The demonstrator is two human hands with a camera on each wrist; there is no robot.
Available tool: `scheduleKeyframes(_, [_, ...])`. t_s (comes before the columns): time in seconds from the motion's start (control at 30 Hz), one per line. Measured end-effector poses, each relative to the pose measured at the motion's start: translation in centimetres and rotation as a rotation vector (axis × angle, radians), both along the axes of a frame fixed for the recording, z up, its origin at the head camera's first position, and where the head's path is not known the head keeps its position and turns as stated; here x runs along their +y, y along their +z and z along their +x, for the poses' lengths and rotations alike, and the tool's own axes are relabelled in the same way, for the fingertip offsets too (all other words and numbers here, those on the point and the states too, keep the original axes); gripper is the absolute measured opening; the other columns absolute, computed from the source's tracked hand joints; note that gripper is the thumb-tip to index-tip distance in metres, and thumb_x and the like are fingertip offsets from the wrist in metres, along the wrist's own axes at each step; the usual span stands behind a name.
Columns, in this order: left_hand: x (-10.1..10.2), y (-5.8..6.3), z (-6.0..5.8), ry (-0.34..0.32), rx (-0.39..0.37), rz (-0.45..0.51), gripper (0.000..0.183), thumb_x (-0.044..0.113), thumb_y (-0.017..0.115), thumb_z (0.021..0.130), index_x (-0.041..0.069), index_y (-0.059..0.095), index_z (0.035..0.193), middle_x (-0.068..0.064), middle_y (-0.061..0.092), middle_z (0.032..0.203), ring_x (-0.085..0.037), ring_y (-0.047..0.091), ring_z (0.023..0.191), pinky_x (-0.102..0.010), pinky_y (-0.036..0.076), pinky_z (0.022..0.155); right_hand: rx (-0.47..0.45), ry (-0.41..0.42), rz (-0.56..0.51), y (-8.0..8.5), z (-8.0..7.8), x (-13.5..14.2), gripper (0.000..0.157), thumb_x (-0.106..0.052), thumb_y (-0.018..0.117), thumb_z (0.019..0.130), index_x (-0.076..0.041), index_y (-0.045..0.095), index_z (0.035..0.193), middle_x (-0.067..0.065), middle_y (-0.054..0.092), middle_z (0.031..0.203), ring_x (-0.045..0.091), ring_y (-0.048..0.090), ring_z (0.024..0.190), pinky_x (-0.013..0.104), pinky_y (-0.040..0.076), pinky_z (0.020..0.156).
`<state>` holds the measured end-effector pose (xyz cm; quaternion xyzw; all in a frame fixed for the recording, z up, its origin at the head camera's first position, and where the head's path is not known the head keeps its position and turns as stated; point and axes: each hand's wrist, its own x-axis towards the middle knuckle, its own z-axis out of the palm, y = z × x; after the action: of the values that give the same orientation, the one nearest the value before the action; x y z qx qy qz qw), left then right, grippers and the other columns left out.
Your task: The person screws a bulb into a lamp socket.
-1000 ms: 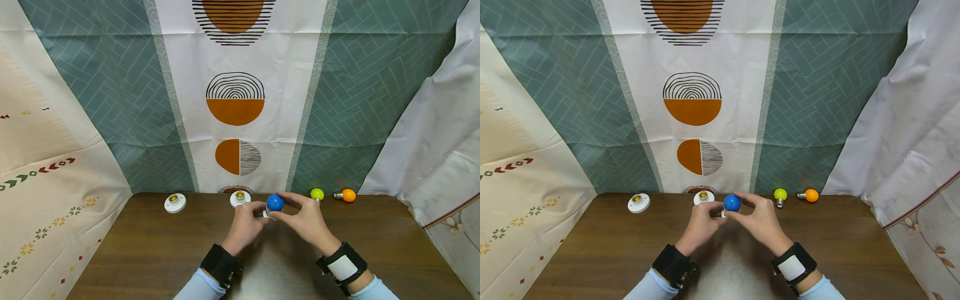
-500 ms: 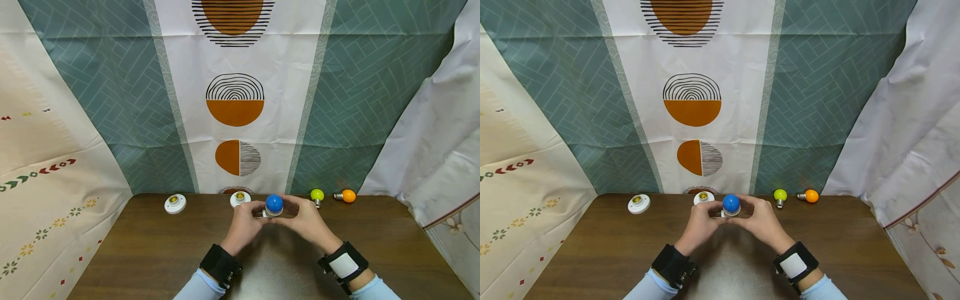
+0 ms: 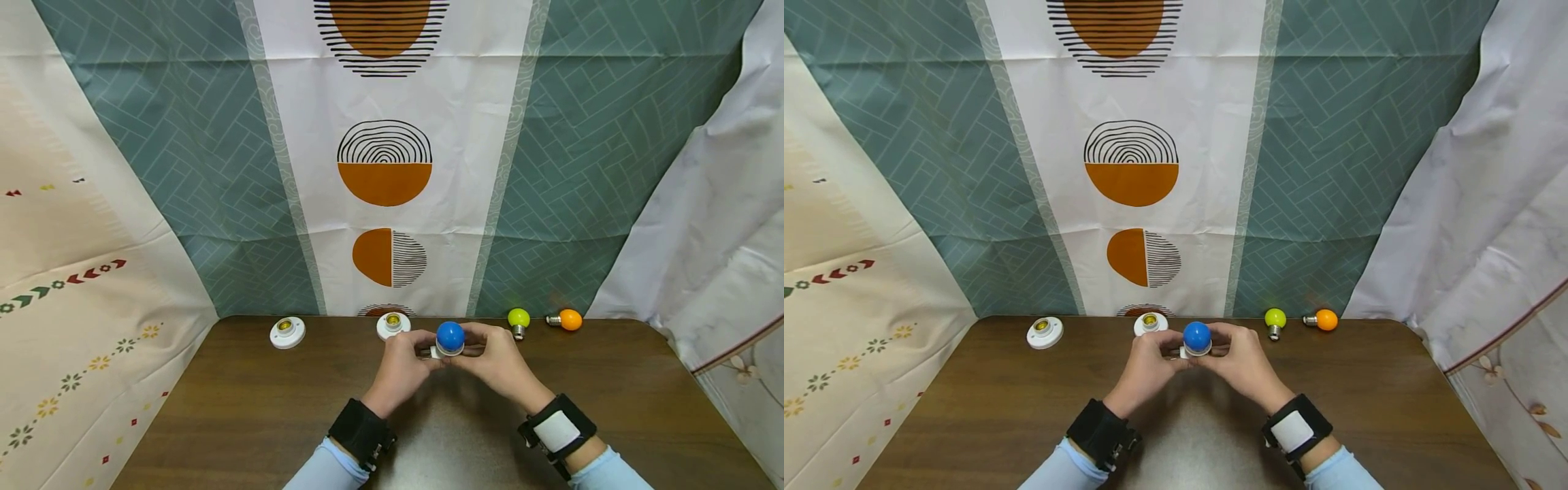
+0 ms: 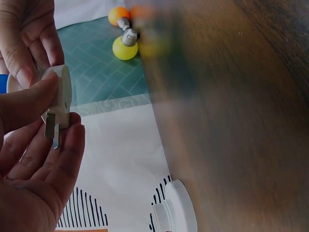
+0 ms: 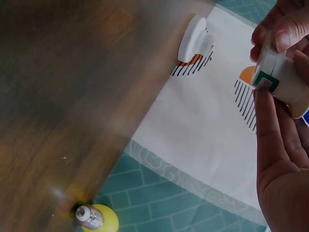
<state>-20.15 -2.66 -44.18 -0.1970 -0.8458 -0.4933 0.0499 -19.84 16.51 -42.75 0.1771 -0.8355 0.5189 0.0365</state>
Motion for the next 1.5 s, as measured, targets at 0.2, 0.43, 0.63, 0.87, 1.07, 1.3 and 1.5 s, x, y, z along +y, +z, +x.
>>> scheduleKeyframes(0.2, [0.0, 0.1, -0.2, -0.009, -0.002, -0.016, 0.034, 0.016, 0.079, 0.072, 0.017, 0.069, 0.105, 0.006, 0.07, 0.096, -0.005, 0.065, 0.086, -0.023, 0.054, 0.079, -0.021, 0.001, -0.014, -0.2, -0.3, 0.1, 0.052, -0.019, 0.083, 0.069, -0.014, 0.062, 0.116, 0.007, 0.067, 0.107, 0.017, 0.069, 0.089, 0.024, 0.055, 0.071])
scheduleKeyframes(0.43, [-0.2, -0.1, -0.2, 0.004, -0.018, -0.024, 0.036, 0.021, 0.078, 0.075, 0.018, 0.067, 0.108, 0.001, 0.07, 0.104, -0.01, 0.065, 0.093, -0.029, 0.054, 0.083, -0.015, -0.017, -0.002, -0.2, -0.5, 0.4, 0.051, -0.02, 0.083, 0.068, -0.011, 0.064, 0.114, 0.009, 0.068, 0.107, 0.021, 0.07, 0.089, 0.027, 0.056, 0.071])
scheduleKeyframes(0.63, [-1.2, -0.6, -0.4, 0.166, 0.018, -0.114, 0.036, 0.032, 0.073, 0.08, 0.017, 0.066, 0.111, -0.002, 0.068, 0.112, -0.021, 0.064, 0.102, -0.037, 0.053, 0.086, 0.04, -0.128, 0.118, 0.1, -1.4, 1.0, 0.052, -0.022, 0.082, 0.069, -0.01, 0.062, 0.115, 0.007, 0.069, 0.103, 0.014, 0.069, 0.084, 0.027, 0.056, 0.072])
scheduleKeyframes(0.87, [-2.6, -1.2, -0.7, 0.35, 0.172, -0.254, 0.037, 0.033, 0.074, 0.078, 0.011, 0.068, 0.108, -0.003, 0.068, 0.11, -0.021, 0.063, 0.101, -0.037, 0.052, 0.085, 0.08, -0.275, 0.201, -0.4, -3.2, 1.8, 0.045, -0.019, 0.082, 0.068, -0.006, 0.065, 0.107, 0.009, 0.07, 0.094, 0.016, 0.065, 0.077, 0.034, 0.056, 0.073])
scheduleKeyframes(1.07, [-3.3, -1.3, -0.9, 0.4, 0.228, -0.313, 0.041, 0.031, 0.075, 0.077, 0.007, 0.067, 0.109, -0.009, 0.066, 0.112, -0.025, 0.063, 0.1, -0.038, 0.053, 0.083, 0.076, -0.406, 0.251, -1.1, -4.5, 2.3, 0.05, -0.024, 0.082, 0.067, -0.004, 0.064, 0.109, 0.011, 0.07, 0.091, 0.02, 0.062, 0.076, 0.038, 0.053, 0.07])
scheduleKeyframes(1.3, [-3.5, -1.5, -0.8, 0.395, 0.167, -0.382, 0.039, 0.032, 0.075, 0.077, 0.009, 0.068, 0.108, -0.006, 0.069, 0.105, -0.024, 0.065, 0.094, -0.039, 0.053, 0.079, 0.024, -0.468, 0.252, -1.7, -5.7, 2.2, 0.053, -0.023, 0.081, 0.067, 0.001, 0.062, 0.11, 0.016, 0.069, 0.091, 0.023, 0.064, 0.078, 0.04, 0.053, 0.071])
scheduleKeyframes(1.5, [-3.5, -1.5, -0.8, 0.387, 0.119, -0.427, 0.039, 0.034, 0.074, 0.078, 0.009, 0.069, 0.106, -0.007, 0.069, 0.103, -0.025, 0.065, 0.092, -0.04, 0.053, 0.077, -0.022, -0.465, 0.278, -2.1, -6.5, 2.1, 0.052, -0.017, 0.079, 0.068, 0.006, 0.06, 0.112, 0.018, 0.067, 0.093, 0.024, 0.061, 0.078, 0.038, 0.051, 0.069])
